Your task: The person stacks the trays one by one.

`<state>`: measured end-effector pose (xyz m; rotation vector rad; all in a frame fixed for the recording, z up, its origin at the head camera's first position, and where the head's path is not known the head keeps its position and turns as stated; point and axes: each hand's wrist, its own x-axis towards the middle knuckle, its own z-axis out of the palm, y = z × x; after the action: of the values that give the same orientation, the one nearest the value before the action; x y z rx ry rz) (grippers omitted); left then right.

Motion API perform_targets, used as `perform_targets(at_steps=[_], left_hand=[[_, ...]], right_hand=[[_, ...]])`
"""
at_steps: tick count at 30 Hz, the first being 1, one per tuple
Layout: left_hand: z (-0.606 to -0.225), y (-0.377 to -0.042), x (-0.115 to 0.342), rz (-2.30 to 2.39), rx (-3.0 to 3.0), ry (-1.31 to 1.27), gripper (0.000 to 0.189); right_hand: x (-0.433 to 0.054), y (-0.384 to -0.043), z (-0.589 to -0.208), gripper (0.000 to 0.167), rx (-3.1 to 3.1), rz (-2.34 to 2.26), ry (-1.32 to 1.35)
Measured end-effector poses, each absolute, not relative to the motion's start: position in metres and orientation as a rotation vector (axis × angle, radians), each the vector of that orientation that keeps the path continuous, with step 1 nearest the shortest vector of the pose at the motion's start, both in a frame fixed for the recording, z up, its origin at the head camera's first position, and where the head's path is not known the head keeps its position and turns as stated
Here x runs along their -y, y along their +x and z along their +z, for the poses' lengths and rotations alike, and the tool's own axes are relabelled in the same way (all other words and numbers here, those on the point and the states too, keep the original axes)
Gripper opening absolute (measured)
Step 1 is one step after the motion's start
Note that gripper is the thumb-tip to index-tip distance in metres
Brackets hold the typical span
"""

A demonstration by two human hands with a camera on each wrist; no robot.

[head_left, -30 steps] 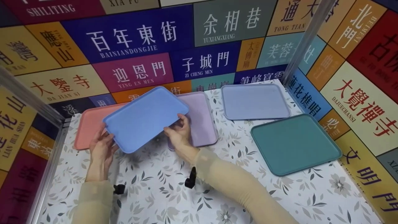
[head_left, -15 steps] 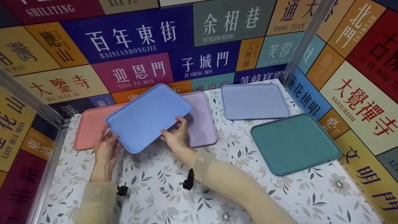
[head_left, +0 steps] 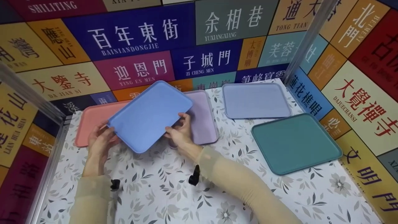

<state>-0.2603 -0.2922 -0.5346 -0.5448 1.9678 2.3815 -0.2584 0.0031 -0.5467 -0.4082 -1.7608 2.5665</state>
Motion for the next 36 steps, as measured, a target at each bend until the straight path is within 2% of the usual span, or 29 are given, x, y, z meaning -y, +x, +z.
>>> perform_targets(at_steps=[7,14,21,27,36], left_hand=[[-0.519,-0.283,0.325,1.998,-2.109,-0.32,0.034],[-0.509,-0.294,0.324,1.679,-2.141,-0.09,0.053],[-0.504,-0.295,0.318,1.716,-1.976,0.064,0.059],[-0.511,-0.294,0.313,1.851,-1.814,0.158,0.072],[-0.517,-0.293,0.299,1.905,-1.781,0.177,0.076]], right_hand=[[-0.024,-0.262,-0.552,0.075,1.827,2.605,-0.332],[-0.055,-0.273,-0.556,0.073,1.912,2.704,-0.123],[-0.083,-0.288,-0.556,0.075,2.034,2.777,0.063],[-0.096,-0.296,-0.557,0.077,2.108,2.82,0.182],[-0.114,-0.312,-0.555,0.079,2.192,2.681,0.388]])
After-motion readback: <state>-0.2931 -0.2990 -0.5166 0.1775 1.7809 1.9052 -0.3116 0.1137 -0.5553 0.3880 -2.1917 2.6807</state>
